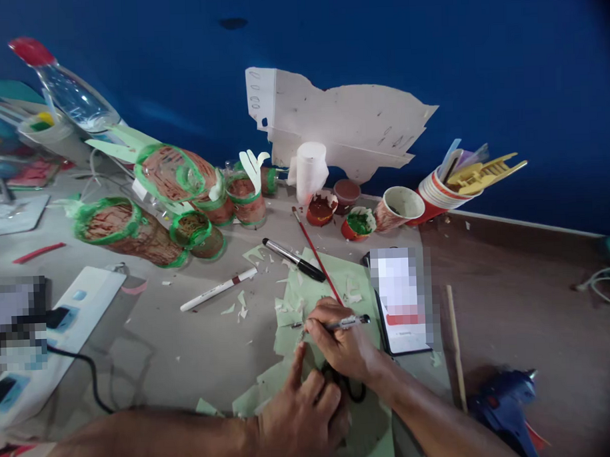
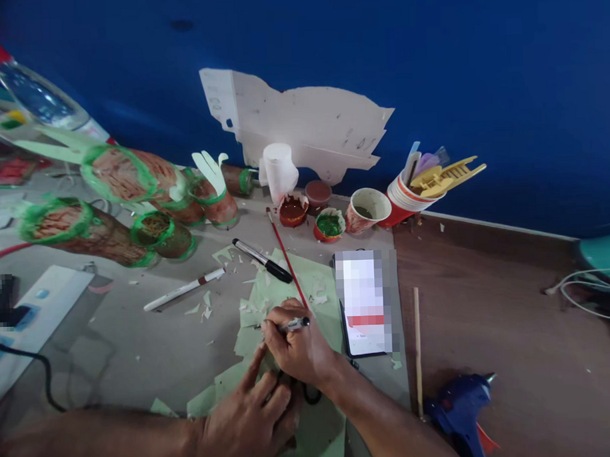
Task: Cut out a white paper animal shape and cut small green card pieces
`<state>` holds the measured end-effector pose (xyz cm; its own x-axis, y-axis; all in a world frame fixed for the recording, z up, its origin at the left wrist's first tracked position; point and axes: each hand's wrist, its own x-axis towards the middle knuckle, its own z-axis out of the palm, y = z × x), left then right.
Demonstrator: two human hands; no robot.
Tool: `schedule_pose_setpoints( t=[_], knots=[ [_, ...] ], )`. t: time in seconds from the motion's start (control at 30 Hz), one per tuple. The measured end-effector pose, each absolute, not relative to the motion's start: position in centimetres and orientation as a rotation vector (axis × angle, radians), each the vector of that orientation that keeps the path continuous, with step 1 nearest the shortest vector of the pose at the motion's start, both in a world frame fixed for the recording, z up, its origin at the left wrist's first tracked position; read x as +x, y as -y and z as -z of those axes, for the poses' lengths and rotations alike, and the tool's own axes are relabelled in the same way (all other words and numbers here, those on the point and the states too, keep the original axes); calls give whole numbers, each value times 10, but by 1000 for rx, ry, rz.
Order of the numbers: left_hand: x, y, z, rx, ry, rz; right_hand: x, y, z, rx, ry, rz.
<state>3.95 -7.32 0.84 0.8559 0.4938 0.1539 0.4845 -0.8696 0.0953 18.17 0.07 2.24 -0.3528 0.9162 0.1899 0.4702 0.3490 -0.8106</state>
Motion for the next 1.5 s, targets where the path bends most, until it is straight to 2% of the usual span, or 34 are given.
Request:
schedule_pose_setpoints(
  t=[0.17, 0.53, 1.5],
  knots=[
    [37, 74, -8, 2965, -734, -161, 180, -1, -22, -1157, 2003, -826],
    [38, 73, -9, 2967, -728, -183, 182, 0, -22, -1223, 1916, -962],
    [37, 72, -12, 2944, -709, -149, 177, 1, -24, -1137, 2039, -890]
  ],
)
